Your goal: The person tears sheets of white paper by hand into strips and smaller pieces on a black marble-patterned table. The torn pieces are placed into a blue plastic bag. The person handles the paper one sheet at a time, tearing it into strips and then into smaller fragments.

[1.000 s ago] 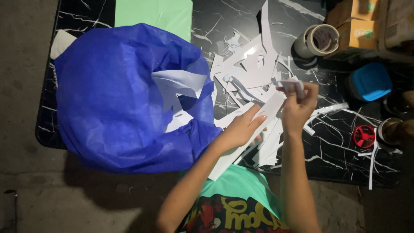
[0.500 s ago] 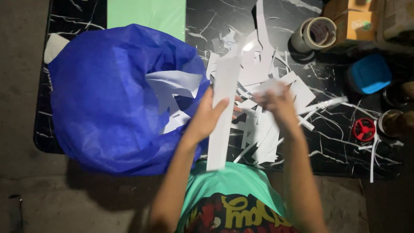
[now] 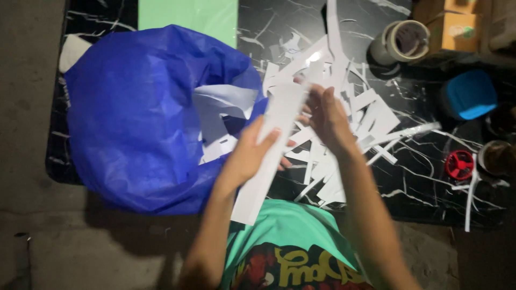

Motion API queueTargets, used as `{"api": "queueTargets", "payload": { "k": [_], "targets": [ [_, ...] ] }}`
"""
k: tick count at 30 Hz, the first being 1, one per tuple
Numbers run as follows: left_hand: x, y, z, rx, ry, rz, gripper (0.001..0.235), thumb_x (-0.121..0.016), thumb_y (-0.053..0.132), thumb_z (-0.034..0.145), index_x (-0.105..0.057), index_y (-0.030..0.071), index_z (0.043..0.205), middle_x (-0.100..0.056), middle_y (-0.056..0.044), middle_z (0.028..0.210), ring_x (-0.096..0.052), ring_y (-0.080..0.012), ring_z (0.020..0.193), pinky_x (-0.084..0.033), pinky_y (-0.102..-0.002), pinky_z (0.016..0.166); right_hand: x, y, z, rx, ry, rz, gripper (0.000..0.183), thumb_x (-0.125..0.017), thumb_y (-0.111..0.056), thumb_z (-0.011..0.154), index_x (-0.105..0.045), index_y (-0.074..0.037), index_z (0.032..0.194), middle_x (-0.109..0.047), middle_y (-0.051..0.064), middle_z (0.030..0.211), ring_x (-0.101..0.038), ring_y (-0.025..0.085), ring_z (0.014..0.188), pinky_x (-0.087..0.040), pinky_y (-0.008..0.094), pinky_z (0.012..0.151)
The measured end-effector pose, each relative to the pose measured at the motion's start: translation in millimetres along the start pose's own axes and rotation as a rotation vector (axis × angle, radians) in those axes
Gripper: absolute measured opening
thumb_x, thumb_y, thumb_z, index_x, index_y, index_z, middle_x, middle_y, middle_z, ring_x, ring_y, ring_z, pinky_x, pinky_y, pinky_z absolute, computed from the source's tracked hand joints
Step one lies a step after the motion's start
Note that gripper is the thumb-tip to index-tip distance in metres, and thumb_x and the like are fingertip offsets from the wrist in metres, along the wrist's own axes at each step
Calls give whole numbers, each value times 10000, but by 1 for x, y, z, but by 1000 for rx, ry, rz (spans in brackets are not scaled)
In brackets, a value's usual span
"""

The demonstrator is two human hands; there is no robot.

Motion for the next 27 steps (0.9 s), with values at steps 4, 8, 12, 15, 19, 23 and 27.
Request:
{"api": "queueTargets", "payload": {
  "k": [4, 8, 12, 15, 19, 23, 27],
  "targets": [
    [-8, -5, -2, 25, 10, 97, 375, -516, 212, 1044, -515, -8, 1347, -758, -181, 992, -746, -218, 639, -607, -308, 536, -33, -31, 1, 44, -103, -586, 435, -741, -285, 882, -654, 0, 1198, -744, 70, 1048, -714, 143, 947, -574, 300, 826],
    [19, -22, 9, 20, 274, 316, 410, -525, 181, 1012, -477, 12, 1383, -759, -196, 897, -761, -253, 601, -603, -331, 471, -28, -11, 7, 175, 34, -897, 291, -872, -124, 822, -726, 22, 1026, -769, 62, 873, -723, 129, 784, -573, 272, 692],
    [34, -22, 15, -21, 335, 400, 376, -558, 179, 1009, -537, -33, 1320, -738, -204, 892, -770, -258, 610, -584, -339, 483, -45, -7, -4, 356, 137, -947, 238, -857, -77, 829, -733, 3, 1015, -776, 70, 843, -722, 113, 765, -570, 269, 675],
    [36, -27, 23, 25, 315, 359, 349, -565, 171, 1001, -566, -48, 1273, -749, -195, 901, -764, -280, 585, -605, -347, 444, -47, -11, -13, 498, 165, -933, 205, -752, 10, 885, -733, -29, 1086, -787, 77, 883, -749, 107, 829, -587, 260, 718],
    [28, -33, 34, 12, 224, 219, 351, -513, 82, 980, -533, -27, 1313, -745, -202, 992, -782, -261, 660, -611, -352, 475, -49, -20, -25, 694, 164, -1045, 343, -697, 112, 850, -741, -55, 1146, -783, 99, 974, -777, 176, 879, -594, 280, 746],
    [11, -20, 28, 52, 154, 194, 447, -422, 8, 937, -478, 17, 1380, -734, -222, 990, -760, -284, 591, -619, -359, 460, -63, -26, -37, 835, 79, -1148, 371, -763, 89, 808, -727, -50, 1150, -767, 137, 1072, -766, 233, 869, -586, 293, 701],
    [8, -36, 32, 76, 117, 111, 404, -434, 33, 961, -482, 6, 1362, -734, -204, 989, -748, -278, 588, -605, -354, 466, -56, -24, -41, 856, 19, -1119, 377, -788, 57, 801, -702, -32, 1158, -753, 147, 1120, -753, 241, 936, -593, 309, 748]
  ]
}}
Point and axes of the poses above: each hand's wrist, its own z-axis towards the middle knuckle, its own x-axis out of the back of the hand, y = z × x, the point moved 9 cm from there along z, towards the middle knuckle
